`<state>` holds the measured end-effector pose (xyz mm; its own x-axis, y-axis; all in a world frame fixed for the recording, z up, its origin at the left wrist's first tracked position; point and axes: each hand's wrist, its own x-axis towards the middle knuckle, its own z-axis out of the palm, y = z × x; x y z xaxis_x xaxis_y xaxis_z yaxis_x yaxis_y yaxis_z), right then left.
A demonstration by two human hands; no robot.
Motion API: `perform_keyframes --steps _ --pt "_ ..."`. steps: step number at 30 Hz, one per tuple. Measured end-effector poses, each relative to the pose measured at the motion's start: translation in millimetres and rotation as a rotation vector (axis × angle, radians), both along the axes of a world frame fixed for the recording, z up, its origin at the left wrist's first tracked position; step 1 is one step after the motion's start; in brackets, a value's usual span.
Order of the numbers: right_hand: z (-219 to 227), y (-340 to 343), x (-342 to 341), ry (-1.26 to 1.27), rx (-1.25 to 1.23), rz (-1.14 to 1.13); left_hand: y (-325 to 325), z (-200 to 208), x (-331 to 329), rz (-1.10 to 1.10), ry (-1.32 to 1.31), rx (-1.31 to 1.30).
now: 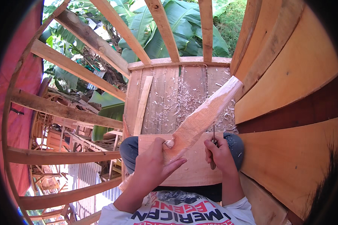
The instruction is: The person sits cross-legged on a wooden platform and uses a curved knife to shave and shape a long, thin piece of wood. They hold the wood against a flat board on their lap and repeatedly scrape the surface to remove shavings, refining the wood's shape.
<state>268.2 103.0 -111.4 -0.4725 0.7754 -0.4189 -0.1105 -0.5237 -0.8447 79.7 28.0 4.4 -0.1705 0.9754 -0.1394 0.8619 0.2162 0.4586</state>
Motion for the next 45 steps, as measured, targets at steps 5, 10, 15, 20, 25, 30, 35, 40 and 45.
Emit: perform_keyframes --steps 5,10,15,20,25,30,35,40,45 --pt "3 -7 -5 0.159 -0.074 -0.069 -1 1 3 0.001 -0.19 -0.084" --pt "19 -24 -12 0.526 -0.059 -0.26 -2 -4 6 -0.04 -0.185 -0.109" --pt "33 -26 -28 0.542 -0.031 -0.383 -5 -4 6 -0.096 -0.088 -0.077" --pt "38 -36 -34 0.53 -0.202 -0.376 -20 -15 6 -0.09 -0.18 -0.004" --pt "30 -46 -33 0.587 -0.246 -0.343 -28 -37 3 -0.096 -0.361 -0.059" --pt "27 -47 -38 0.508 -0.154 -0.342 -27 -61 -10 -0.211 -0.719 0.011" --pt "26 -44 -43 0.525 -0.173 -0.313 -7 -93 -43 -0.374 -1.275 -0.5" --pt "23 -38 -41 0.413 -0.108 -0.309 -3 -94 -37 -0.314 -1.613 -0.778" --pt "11 -33 -33 0.357 0.059 -0.329 -8 -92 -35 -0.26 -1.558 -0.752"
